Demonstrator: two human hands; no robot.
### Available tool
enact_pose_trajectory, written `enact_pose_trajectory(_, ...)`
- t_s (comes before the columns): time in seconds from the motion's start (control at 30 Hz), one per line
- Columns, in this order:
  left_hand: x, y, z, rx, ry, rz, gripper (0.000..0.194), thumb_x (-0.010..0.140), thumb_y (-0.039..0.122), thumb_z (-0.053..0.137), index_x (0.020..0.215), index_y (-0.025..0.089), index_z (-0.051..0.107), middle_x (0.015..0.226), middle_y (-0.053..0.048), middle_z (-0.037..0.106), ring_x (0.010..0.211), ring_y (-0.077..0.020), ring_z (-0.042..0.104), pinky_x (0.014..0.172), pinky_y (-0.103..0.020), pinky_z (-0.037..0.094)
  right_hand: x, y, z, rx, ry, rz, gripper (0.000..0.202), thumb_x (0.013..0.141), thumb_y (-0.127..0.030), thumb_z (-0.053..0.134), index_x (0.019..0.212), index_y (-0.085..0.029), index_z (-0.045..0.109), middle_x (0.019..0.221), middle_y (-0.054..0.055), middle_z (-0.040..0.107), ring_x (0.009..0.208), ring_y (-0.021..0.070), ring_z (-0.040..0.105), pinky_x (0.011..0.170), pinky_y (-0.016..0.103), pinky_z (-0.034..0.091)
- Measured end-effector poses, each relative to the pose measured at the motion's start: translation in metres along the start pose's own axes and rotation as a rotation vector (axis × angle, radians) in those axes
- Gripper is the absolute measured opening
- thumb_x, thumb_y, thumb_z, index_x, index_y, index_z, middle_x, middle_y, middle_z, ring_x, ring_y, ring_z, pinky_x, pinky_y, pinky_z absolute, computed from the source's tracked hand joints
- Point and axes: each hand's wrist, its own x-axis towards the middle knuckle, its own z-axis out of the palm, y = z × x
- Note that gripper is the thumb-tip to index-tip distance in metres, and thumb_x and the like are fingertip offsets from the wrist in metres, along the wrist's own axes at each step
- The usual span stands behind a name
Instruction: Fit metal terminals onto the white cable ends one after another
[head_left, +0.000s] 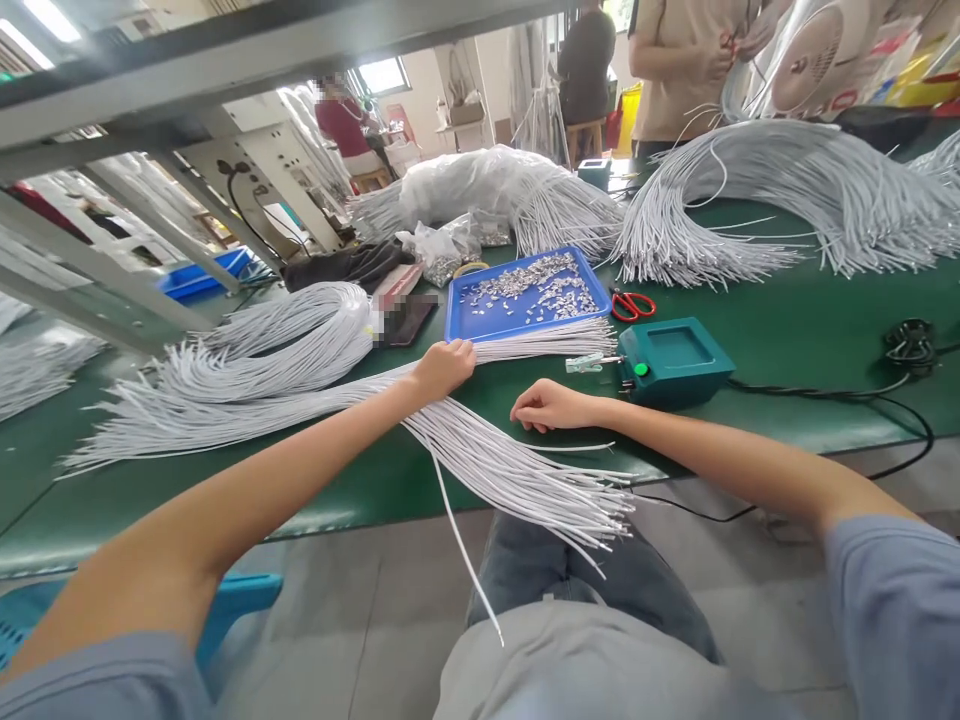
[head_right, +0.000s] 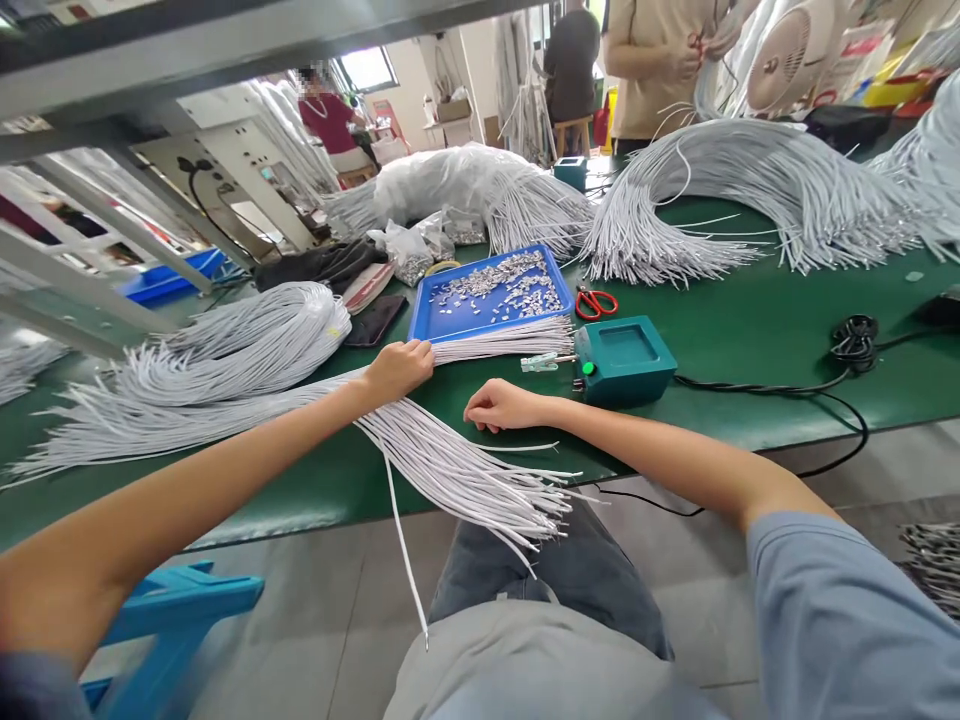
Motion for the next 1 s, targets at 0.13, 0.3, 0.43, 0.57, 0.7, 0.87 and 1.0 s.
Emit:
enact_pose_trajectory(0.13,-0.002,-0.005,-0.009,-0.117,0.067,-0.089,0.012,0.08,0.014,0.049,0.081,0.012,0.061,0.068,-0.007,0.061,0.061,-0.0174,0.055,0.055,-0.026,0.036,0.001,0.001,0.001,0.03,0.016,-0.026,0.021,0.081,-0.013,0.05,0.082,-0.008,0.07,0.061,-0.002,0.06,0.043,0.004,0.049,0.049,0.018,0.041)
enact_pose_trajectory(0.3,-0.018,0.005,-0.02,-0.375,0.15,-0.154,0.023,0.085,0.032,0.046,0.08,0.014,0.061,0.051,0.004,0.044,0.047,-0.0093,0.04,0.051,-0.021,0.036,0.004,0.005,0.0,0.047,0.011,-0.039,0.021,0.08,-0.011,0.051,0.082,-0.008,0.071,0.06,-0.002,0.06,0.043,0.0046,0.05,0.05,0.018,0.042)
enact_pose_trajectory(0.43,-0.02,0.018,-0.044,-0.738,0.251,-0.225,0.038,0.084,0.044,0.053,0.06,0.015,0.059,0.051,0.002,0.048,0.049,-0.0087,0.038,0.048,-0.022,0.031,0.004,0.006,0.0,0.048,0.012,-0.035,0.021,0.081,-0.011,0.051,0.083,-0.009,0.071,0.061,-0.002,0.06,0.044,0.0043,0.051,0.052,0.018,0.043)
enact_pose_trajectory(0.57,-0.015,0.04,-0.083,-0.671,0.325,-0.232,0.041,0.089,0.036,0.049,0.055,0.016,0.058,0.044,0.003,0.039,0.045,-0.0079,0.032,0.046,-0.023,0.023,0.003,0.004,0.0,0.04,0.012,-0.027,0.021,0.081,-0.012,0.05,0.083,-0.009,0.07,0.061,-0.002,0.06,0.045,0.0043,0.05,0.053,0.019,0.043)
enact_pose_trajectory(0.7,-0.019,0.087,-0.1,-1.009,-0.043,0.18,0.04,0.092,0.038,0.051,0.061,0.015,0.064,0.05,0.003,0.049,0.048,-0.0074,0.039,0.047,-0.02,0.031,-0.003,-0.002,-0.002,0.018,0.026,-0.03,0.016,0.079,-0.014,0.053,0.071,-0.011,0.067,0.057,-0.003,0.058,0.052,0.0076,0.052,0.054,0.021,0.042)
enact_pose_trajectory(0.87,-0.012,0.115,-0.06,-1.53,-0.31,0.256,0.034,0.086,0.048,0.064,0.088,0.016,0.073,0.055,0.002,0.057,0.046,-0.0074,0.046,0.044,-0.02,0.035,-0.007,-0.003,-0.002,0.012,0.132,-0.029,0.015,0.08,-0.018,0.053,0.075,-0.013,0.066,0.067,0.0,0.065,0.063,0.0111,0.057,0.059,0.023,0.047)
enact_pose_trajectory(1.0,0.009,0.089,-0.008,-1.925,0.18,-0.176,0.045,0.077,0.058,0.07,0.087,0.015,0.064,0.049,0.007,0.05,0.034,-0.005,0.043,0.036,-0.017,0.037,-0.003,0.006,-0.001,0.007,0.461,-0.02,0.022,0.086,-0.021,0.042,0.084,-0.014,0.063,0.066,0.001,0.059,0.054,0.0095,0.053,0.049,0.022,0.044)
